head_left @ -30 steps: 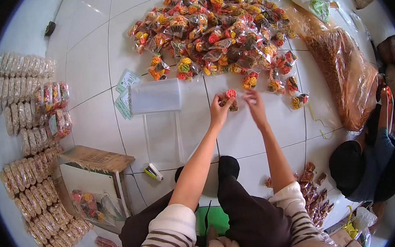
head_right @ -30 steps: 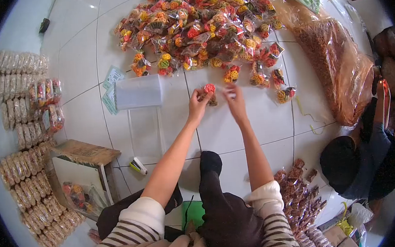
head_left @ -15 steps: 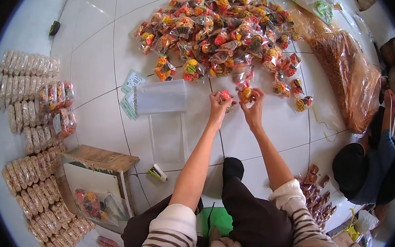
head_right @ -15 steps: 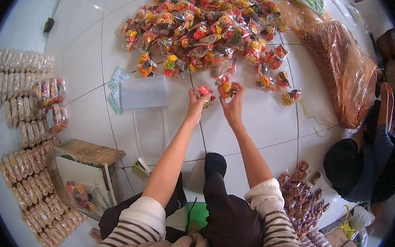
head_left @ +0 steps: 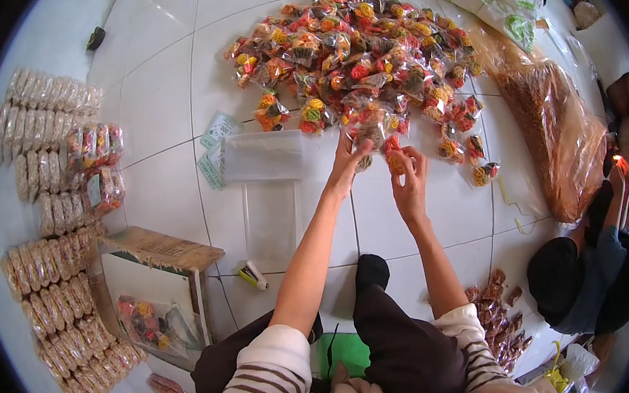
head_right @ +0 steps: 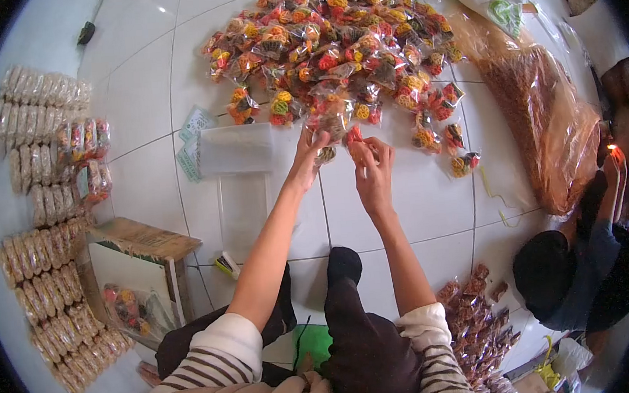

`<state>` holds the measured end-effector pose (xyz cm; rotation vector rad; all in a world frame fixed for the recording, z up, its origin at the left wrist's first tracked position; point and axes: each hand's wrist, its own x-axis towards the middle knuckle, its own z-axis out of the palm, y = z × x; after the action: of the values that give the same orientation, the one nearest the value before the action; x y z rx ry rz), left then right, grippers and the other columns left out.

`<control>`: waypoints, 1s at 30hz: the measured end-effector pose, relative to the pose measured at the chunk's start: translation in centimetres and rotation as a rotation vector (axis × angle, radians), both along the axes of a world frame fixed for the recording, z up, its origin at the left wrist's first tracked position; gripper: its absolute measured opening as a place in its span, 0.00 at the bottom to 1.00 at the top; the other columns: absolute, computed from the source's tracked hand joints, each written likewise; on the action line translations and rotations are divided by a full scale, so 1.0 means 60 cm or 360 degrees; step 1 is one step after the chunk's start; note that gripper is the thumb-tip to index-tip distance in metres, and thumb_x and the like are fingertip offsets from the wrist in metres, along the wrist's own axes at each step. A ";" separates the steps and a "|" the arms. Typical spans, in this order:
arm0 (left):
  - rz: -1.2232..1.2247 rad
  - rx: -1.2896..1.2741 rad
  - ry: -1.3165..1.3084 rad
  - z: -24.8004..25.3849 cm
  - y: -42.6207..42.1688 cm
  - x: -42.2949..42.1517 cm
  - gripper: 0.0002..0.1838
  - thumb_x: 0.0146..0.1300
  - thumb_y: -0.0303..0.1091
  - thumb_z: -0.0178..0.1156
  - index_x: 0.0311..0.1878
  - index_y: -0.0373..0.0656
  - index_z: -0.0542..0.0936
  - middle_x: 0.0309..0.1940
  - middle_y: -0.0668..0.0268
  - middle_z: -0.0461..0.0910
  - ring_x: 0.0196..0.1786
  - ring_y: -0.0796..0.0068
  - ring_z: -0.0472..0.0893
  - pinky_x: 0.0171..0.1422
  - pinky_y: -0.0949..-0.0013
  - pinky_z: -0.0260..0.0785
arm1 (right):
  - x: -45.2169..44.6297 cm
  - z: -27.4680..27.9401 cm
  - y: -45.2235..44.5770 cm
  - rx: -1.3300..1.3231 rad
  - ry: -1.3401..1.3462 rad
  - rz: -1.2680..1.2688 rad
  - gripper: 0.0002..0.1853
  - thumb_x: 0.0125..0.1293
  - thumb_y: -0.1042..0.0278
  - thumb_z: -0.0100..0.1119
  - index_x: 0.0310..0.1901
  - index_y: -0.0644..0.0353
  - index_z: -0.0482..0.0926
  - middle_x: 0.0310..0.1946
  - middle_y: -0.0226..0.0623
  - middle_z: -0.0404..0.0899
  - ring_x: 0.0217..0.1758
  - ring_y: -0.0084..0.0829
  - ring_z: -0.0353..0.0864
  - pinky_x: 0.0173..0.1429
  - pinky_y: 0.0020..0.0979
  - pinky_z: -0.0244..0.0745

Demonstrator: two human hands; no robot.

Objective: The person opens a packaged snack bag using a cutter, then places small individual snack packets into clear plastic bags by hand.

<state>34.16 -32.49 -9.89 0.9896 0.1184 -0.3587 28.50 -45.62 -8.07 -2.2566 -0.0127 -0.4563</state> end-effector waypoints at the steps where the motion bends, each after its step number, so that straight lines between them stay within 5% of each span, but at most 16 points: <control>1: -0.0055 0.0204 -0.0048 0.005 0.003 0.001 0.36 0.50 0.39 0.65 0.61 0.47 0.58 0.46 0.69 0.70 0.50 0.76 0.70 0.55 0.71 0.61 | -0.001 0.000 0.002 -0.0102 -0.0020 0.0030 0.22 0.46 0.85 0.59 0.45 0.55 0.71 0.45 0.42 0.65 0.48 0.40 0.67 0.47 0.35 0.71; 5: 0.0070 0.0393 0.0003 0.020 0.015 -0.009 0.34 0.47 0.31 0.67 0.57 0.43 0.61 0.45 0.67 0.72 0.48 0.77 0.72 0.52 0.71 0.65 | -0.011 0.006 0.024 0.0040 0.0000 0.0094 0.21 0.45 0.84 0.60 0.43 0.55 0.74 0.44 0.40 0.65 0.45 0.38 0.69 0.41 0.34 0.73; 14: 0.0805 0.0100 0.0043 0.077 0.050 -0.107 0.26 0.50 0.26 0.63 0.51 0.39 0.62 0.40 0.64 0.71 0.40 0.77 0.75 0.44 0.74 0.71 | -0.026 0.074 0.110 -0.0197 -0.0116 0.0015 0.08 0.51 0.76 0.59 0.34 0.58 0.76 0.40 0.36 0.70 0.37 0.35 0.75 0.33 0.31 0.75; 20: 0.1338 0.0188 -0.0108 0.123 0.131 -0.181 0.26 0.48 0.28 0.66 0.48 0.41 0.63 0.38 0.64 0.71 0.37 0.76 0.75 0.39 0.75 0.71 | -0.061 0.139 0.156 -0.0441 -0.0274 0.0242 0.09 0.48 0.75 0.61 0.33 0.56 0.76 0.40 0.36 0.72 0.39 0.36 0.74 0.39 0.36 0.72; 21: 0.1545 -0.0151 -0.0040 0.174 0.150 -0.191 0.27 0.48 0.28 0.66 0.48 0.41 0.62 0.38 0.64 0.71 0.36 0.75 0.75 0.38 0.74 0.72 | -0.065 0.132 0.145 -0.0236 -0.0303 0.0169 0.09 0.48 0.75 0.59 0.34 0.58 0.77 0.36 0.38 0.73 0.38 0.37 0.74 0.37 0.34 0.72; 24: 0.1385 0.0157 -0.0446 0.260 0.236 -0.221 0.25 0.51 0.28 0.63 0.50 0.43 0.61 0.38 0.64 0.73 0.36 0.75 0.76 0.39 0.71 0.72 | -0.063 0.158 0.121 0.0263 0.0042 0.0163 0.05 0.52 0.73 0.59 0.32 0.59 0.79 0.34 0.40 0.74 0.34 0.34 0.75 0.38 0.31 0.71; 27: 0.1337 0.0045 -0.0516 0.324 0.248 -0.228 0.27 0.52 0.27 0.62 0.52 0.44 0.60 0.38 0.65 0.72 0.37 0.75 0.76 0.40 0.71 0.72 | -0.034 0.212 0.132 0.0499 0.0173 0.0219 0.05 0.54 0.71 0.59 0.33 0.61 0.78 0.34 0.37 0.75 0.33 0.28 0.75 0.38 0.27 0.70; 29: 0.1262 0.0102 -0.0611 0.358 0.260 -0.235 0.29 0.51 0.26 0.62 0.55 0.46 0.59 0.40 0.65 0.71 0.37 0.76 0.75 0.39 0.72 0.72 | -0.036 0.307 0.173 0.1530 0.0122 0.0588 0.09 0.55 0.70 0.58 0.38 0.61 0.75 0.36 0.34 0.76 0.37 0.24 0.75 0.40 0.26 0.70; 30: 0.1229 0.0233 -0.0642 0.373 0.265 -0.243 0.30 0.51 0.26 0.62 0.56 0.45 0.59 0.39 0.65 0.71 0.37 0.77 0.75 0.39 0.73 0.71 | -0.034 0.346 0.197 0.1613 0.0070 0.0742 0.13 0.55 0.70 0.59 0.42 0.59 0.72 0.39 0.32 0.75 0.41 0.22 0.74 0.43 0.25 0.70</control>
<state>19.59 -16.56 12.52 1.0641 0.1510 0.5618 26.46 -33.78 12.70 -1.2066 -0.2277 -0.1006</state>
